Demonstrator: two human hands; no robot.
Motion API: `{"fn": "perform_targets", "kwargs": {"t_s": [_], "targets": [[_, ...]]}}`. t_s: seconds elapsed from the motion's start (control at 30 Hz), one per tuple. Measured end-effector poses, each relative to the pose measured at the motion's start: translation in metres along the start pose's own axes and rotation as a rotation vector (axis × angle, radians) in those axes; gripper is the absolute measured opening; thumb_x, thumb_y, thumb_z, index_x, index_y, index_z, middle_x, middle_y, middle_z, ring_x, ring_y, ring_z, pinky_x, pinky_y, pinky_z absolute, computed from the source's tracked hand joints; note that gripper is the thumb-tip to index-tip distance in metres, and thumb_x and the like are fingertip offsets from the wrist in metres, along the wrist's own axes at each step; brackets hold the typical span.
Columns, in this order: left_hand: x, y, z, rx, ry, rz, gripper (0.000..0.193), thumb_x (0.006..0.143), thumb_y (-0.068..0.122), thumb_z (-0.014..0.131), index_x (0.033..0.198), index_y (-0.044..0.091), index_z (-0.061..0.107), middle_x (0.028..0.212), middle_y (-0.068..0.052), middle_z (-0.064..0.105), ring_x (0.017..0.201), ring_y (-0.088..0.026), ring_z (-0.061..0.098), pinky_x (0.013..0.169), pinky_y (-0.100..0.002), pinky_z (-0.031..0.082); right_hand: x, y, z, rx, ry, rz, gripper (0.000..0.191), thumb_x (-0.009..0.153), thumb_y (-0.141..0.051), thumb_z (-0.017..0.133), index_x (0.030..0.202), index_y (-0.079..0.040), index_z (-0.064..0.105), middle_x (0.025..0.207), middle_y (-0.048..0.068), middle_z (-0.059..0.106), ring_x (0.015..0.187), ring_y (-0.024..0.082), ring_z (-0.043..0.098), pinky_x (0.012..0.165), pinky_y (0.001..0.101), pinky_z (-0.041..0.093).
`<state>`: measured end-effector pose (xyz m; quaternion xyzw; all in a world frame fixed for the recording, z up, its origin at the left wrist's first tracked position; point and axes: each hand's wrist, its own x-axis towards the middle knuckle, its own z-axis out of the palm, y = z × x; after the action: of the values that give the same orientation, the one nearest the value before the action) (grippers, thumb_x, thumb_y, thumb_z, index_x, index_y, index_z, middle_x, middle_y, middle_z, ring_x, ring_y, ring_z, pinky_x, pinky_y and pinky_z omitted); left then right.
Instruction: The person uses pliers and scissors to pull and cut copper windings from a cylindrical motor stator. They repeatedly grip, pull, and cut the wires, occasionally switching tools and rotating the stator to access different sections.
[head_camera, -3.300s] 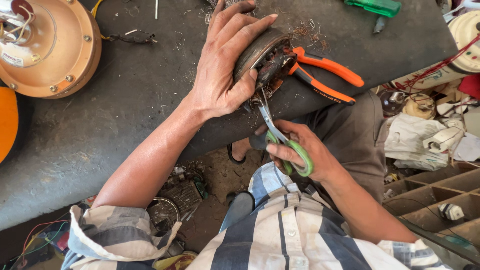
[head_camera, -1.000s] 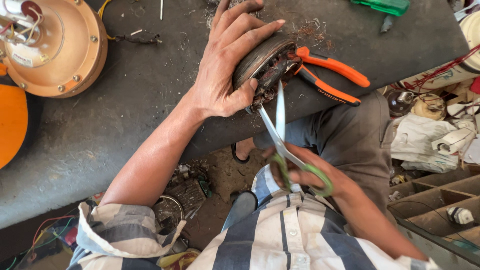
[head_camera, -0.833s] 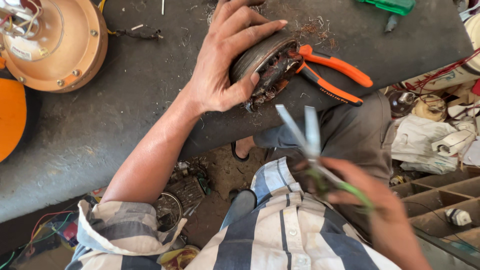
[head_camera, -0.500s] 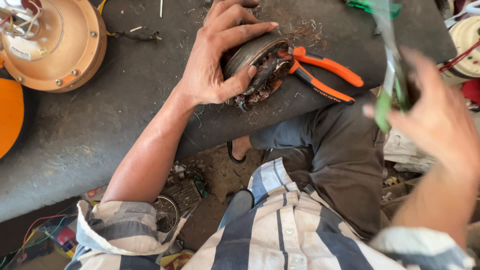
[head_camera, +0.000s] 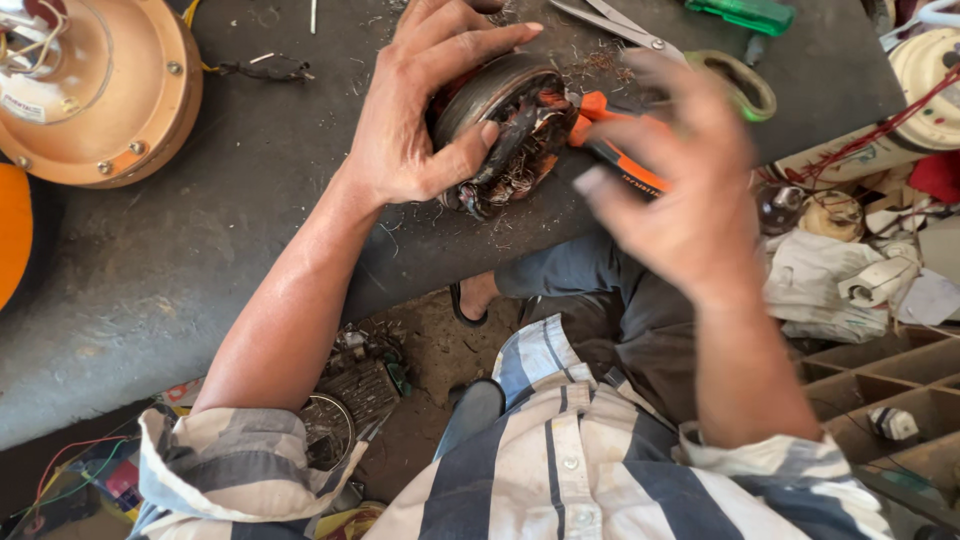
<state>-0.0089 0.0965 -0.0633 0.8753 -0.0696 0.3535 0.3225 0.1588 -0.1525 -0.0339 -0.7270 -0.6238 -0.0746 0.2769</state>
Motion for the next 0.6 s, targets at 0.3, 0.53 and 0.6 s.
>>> {"fn": "perform_targets", "kwargs": {"t_s": [0.3,0.53,0.6], "targets": [[0.003,0.002,0.0,-0.003,0.054,0.1,0.063,0.089,0.038,0.066,0.143,0.006,0.062,0.124,-0.016,0.062,0.13,-0.033,0.057,0.114,-0.047,0.047,0.013,-0.02,0.065,0.073,0.023,-0.154,0.043,0.071,-0.019,0.099,0.109,-0.013,0.081,0.171,0.018,0.016,0.155,0.044,0.031,0.129,0.0538,0.033],[0.0,0.003,0.002,0.022,0.062,0.052,0.06,0.091,0.036,0.07,0.143,0.007,0.062,0.128,-0.015,0.063,0.129,-0.031,0.06,0.115,-0.044,0.049,0.019,-0.016,0.057,0.146,-0.053,-0.15,0.037,0.07,-0.013,0.094,0.105,-0.012,0.081,0.168,0.019,0.022,0.153,0.043,0.034,0.128,0.0506,0.036],[0.001,0.002,0.002,0.026,0.07,0.056,0.06,0.093,0.036,0.07,0.145,0.007,0.06,0.129,-0.014,0.063,0.128,-0.031,0.061,0.113,-0.043,0.051,0.023,-0.013,0.054,0.144,-0.071,-0.155,0.036,0.071,-0.013,0.093,0.106,-0.013,0.082,0.168,0.018,0.024,0.154,0.042,0.034,0.129,0.0498,0.037]]}}
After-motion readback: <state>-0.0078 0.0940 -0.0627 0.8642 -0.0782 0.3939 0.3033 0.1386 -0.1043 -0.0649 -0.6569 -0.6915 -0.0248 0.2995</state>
